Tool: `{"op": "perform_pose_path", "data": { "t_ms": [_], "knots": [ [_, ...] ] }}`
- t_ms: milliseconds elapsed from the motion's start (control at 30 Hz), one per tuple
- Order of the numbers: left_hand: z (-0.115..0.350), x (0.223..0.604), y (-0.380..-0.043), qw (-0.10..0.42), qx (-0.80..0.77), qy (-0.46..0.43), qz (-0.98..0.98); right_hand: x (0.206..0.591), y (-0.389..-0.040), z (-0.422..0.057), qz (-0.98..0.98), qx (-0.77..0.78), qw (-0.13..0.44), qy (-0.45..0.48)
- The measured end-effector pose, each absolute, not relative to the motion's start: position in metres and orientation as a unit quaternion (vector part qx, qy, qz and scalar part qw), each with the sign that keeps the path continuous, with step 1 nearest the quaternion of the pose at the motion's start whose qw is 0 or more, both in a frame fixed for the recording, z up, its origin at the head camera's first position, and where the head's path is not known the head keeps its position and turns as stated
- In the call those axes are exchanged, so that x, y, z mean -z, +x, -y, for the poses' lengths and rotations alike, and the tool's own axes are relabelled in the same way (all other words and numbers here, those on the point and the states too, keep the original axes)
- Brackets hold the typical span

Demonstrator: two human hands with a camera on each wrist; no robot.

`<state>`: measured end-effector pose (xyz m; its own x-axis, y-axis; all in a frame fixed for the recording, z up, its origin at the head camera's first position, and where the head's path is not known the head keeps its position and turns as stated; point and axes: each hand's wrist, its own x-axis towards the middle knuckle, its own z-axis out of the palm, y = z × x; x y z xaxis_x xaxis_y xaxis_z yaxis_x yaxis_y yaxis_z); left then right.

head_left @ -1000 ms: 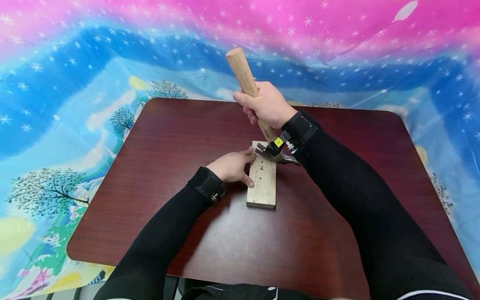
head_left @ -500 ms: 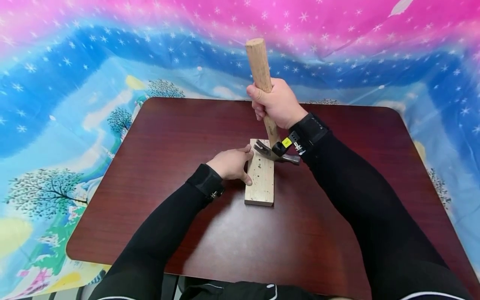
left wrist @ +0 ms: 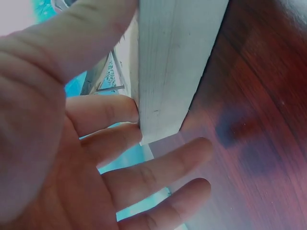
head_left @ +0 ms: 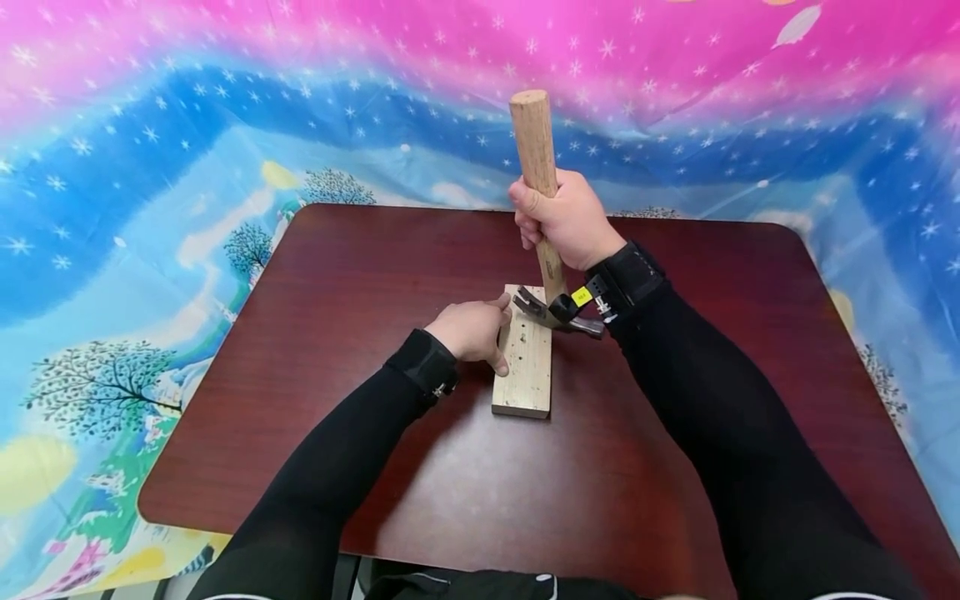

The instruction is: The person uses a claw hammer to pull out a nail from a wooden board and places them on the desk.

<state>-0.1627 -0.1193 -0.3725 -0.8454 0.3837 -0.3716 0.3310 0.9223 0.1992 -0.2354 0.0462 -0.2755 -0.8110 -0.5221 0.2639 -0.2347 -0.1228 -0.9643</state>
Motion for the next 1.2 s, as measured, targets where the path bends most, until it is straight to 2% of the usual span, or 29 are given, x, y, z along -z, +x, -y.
{"op": "perform_pose_path", "data": {
  "t_ms": [533,733,967,1200],
  "knots": [
    [0.111,0.364,-0.166,0.209,-0.029,0.205,-0.956,0.273,-0.229,-0.052,-0.592,0.738,0.092,-0.31],
    [0.114,0.369,-0.164,0.212,-0.014,0.195,-0.958,0.281,-0.228,-0.047,-0.595,0.737,0.101,-0.306],
    [0.112,0.37,-0.165,0.203,-0.01,0.196,-0.959,0.284,-0.228,-0.049,-0.59,0.742,0.076,-0.31],
    [0.114,0.368,-0.165,0.217,0.008,0.169,-0.961,0.283,-0.223,-0.055,-0.564,0.762,0.082,-0.307]
  ]
}}
